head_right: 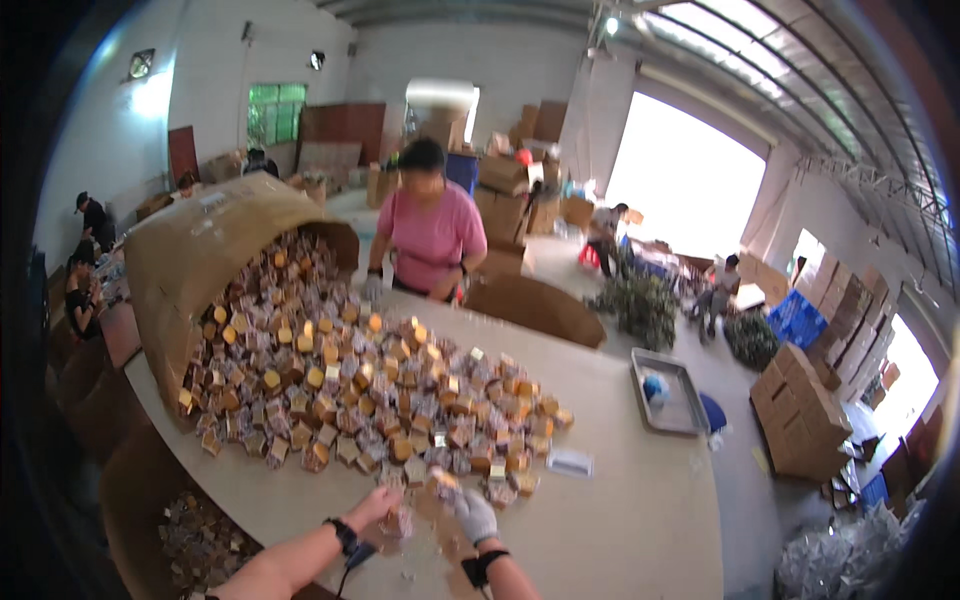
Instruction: The recorder is sorting and organizing small boxed products from large containers onto a table and into other boxes.
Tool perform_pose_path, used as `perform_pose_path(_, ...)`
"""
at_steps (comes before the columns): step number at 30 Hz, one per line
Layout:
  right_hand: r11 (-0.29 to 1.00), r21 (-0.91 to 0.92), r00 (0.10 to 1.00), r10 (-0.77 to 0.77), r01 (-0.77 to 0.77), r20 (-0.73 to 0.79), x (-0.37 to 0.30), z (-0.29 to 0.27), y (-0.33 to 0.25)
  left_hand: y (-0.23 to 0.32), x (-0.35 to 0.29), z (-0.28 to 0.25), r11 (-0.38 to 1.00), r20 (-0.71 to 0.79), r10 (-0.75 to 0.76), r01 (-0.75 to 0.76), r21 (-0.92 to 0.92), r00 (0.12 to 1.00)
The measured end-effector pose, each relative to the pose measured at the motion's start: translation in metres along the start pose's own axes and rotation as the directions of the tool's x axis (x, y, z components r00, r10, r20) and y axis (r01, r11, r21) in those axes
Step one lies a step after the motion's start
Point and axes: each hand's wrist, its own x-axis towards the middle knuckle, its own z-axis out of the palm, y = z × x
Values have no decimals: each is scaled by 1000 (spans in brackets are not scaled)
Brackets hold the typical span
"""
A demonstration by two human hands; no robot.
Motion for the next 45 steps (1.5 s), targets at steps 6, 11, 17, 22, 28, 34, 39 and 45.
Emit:
perform_pose_path(6, 960, -52, 961, -276, 275, -16, 0, -25, -45, 72, 21, 0, 958, 189, 25, 30, -284, 982)
perform_pose_path(11, 987, 142, 995, -83, 76, 46, -8, -44, -74, 92, 12, 0, 940, 240, -149, 213, -267, 959)
perform_pose_path(17, 938, 336, 989, 41, -87, 141, -14, -38, -74, 84, -4, 2, 860, 257, -246, 333, -387, 935)
perform_pose_path(22, 842, 506, 978, 118, -190, 171, -10, -18, -39, 68, -8, -1, 992, 190, -72, 91, -93, 979)
perform_pose_path(28, 966, 110, 953, 208, -236, 219, -1, 10, -23, 67, -25, 11, 994, 290, 54, -23, -107, 955)
perform_pose_path(34, 754, 376, 839, 445, -539, 311, 5, 15, -28, 86, -32, 2, 830, 266, 87, -218, 514, 960)
perform_pose_path(39, 911, -304, 949, -212, 278, 234, 8, 26, -2, 109, -40, 5, 690, 285, -9, -200, 696, 959)
perform_pose_path(45, 241, 652, 683, 420, -718, 598, 7, 28, 14, 108, -48, 2, 746, 252, 27, -187, 639, 967)
